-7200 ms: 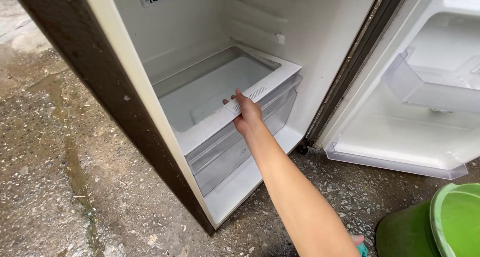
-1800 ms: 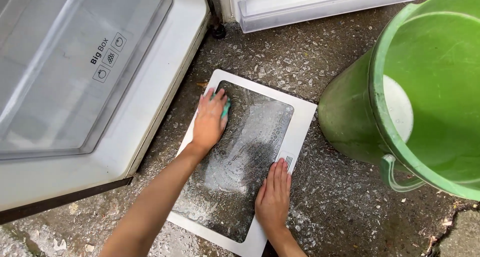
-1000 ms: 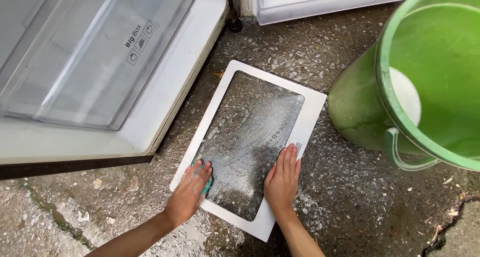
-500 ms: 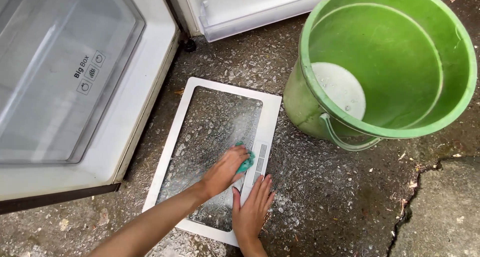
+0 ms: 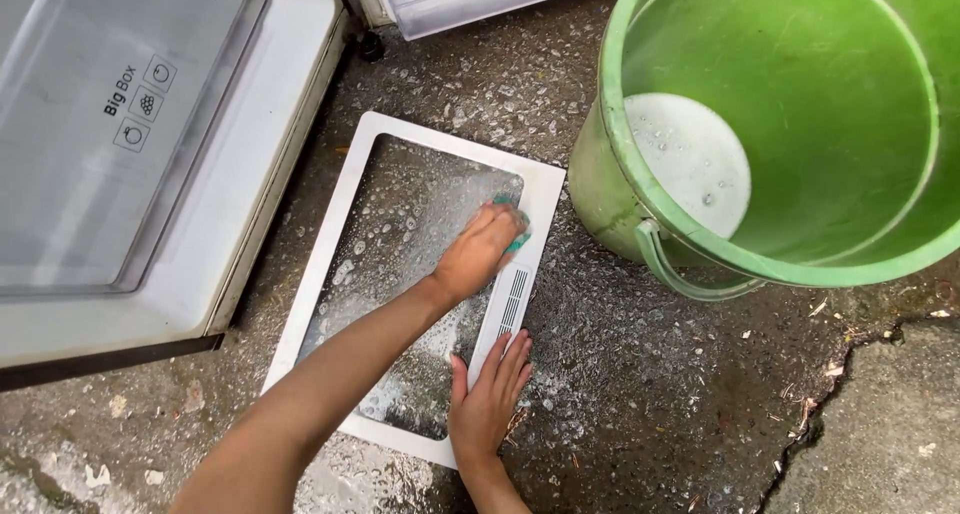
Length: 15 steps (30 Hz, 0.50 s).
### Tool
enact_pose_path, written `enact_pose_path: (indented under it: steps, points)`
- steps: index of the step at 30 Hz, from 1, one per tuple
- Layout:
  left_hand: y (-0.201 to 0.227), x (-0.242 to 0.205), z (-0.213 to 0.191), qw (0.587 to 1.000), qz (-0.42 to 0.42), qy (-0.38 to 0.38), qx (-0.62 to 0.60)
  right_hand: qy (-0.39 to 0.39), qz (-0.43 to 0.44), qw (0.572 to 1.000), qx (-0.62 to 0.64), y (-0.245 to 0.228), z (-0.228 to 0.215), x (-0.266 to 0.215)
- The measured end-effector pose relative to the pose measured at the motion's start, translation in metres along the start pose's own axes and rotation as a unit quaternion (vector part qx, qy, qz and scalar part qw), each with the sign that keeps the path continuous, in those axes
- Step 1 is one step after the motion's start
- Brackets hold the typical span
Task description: Removing and scrubbing refrigerator bins and shelves using a sponge and soapy water.
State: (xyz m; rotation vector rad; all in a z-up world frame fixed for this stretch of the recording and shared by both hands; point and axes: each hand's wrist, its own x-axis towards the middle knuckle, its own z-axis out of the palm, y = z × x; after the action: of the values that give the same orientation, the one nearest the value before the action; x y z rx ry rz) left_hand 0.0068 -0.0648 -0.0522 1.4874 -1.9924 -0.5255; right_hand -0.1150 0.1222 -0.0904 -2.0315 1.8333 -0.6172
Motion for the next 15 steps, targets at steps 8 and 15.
enact_pose_path:
  steps: [8,15]
  points:
    - [0.025,-0.188,-0.073,0.983,-0.021,-0.182,-0.021,-0.037,0.007,0.993,0.111,-0.006,-0.013,0.001]
    - [0.023,-0.291,-0.162,0.940,-0.316,-0.131,-0.010,-0.028,0.223,0.921,0.318,-0.036,-0.052,0.026]
